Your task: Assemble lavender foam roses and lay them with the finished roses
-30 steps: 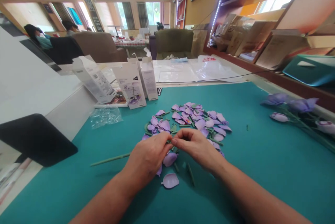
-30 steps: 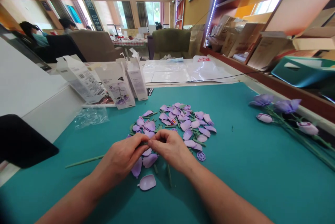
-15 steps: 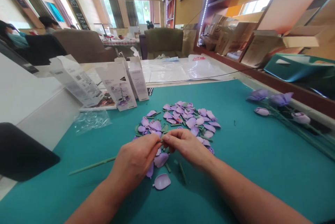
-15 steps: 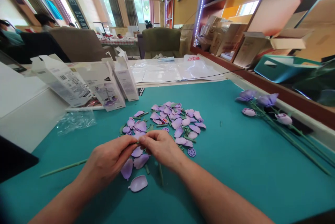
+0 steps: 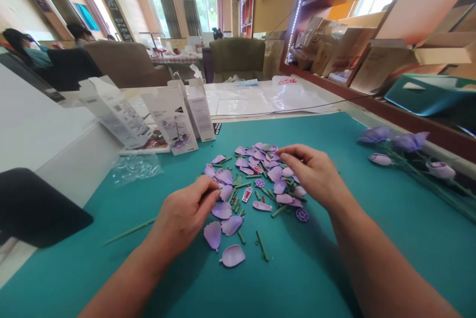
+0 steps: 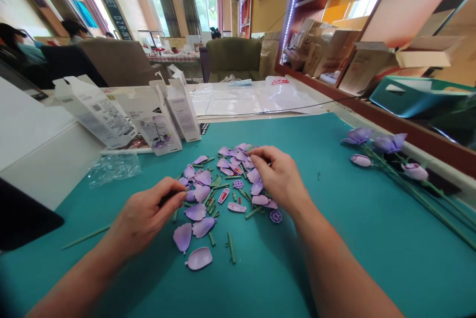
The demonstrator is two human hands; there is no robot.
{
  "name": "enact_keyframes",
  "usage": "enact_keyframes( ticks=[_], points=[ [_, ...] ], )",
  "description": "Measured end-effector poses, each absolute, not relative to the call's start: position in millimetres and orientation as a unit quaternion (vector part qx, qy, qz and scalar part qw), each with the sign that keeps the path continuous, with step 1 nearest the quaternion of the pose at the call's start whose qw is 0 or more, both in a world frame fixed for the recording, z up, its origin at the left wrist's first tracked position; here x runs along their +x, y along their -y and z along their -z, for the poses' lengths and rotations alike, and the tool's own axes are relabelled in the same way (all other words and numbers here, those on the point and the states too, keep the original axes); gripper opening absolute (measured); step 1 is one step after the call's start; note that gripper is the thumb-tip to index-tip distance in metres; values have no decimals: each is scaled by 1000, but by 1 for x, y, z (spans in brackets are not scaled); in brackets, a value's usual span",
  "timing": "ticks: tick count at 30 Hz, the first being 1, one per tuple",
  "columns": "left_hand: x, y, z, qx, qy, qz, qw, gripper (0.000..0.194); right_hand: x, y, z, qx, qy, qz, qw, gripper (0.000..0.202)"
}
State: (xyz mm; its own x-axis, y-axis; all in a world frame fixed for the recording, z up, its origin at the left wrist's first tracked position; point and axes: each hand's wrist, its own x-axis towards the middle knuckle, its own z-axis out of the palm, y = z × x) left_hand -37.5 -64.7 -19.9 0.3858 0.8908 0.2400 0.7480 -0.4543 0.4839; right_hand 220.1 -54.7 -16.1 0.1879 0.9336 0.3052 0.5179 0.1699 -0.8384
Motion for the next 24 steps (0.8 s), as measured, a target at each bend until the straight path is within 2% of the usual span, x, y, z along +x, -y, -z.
enact_keyframes(
  ticks=[4, 12, 24],
  points=[
    [-43, 61, 15, 796, -530, -254, 145, 22, 231, 47, 23, -638, 615, -151, 437, 22],
    [-47, 59, 14, 779, -548, -268, 146, 22, 217, 39, 48, -607, 749, -81, 252, 15],
    [-44, 61, 13, 790, -533, -271, 137, 22, 194, 30, 76, -578, 806, 0, 125, 16]
  ],
)
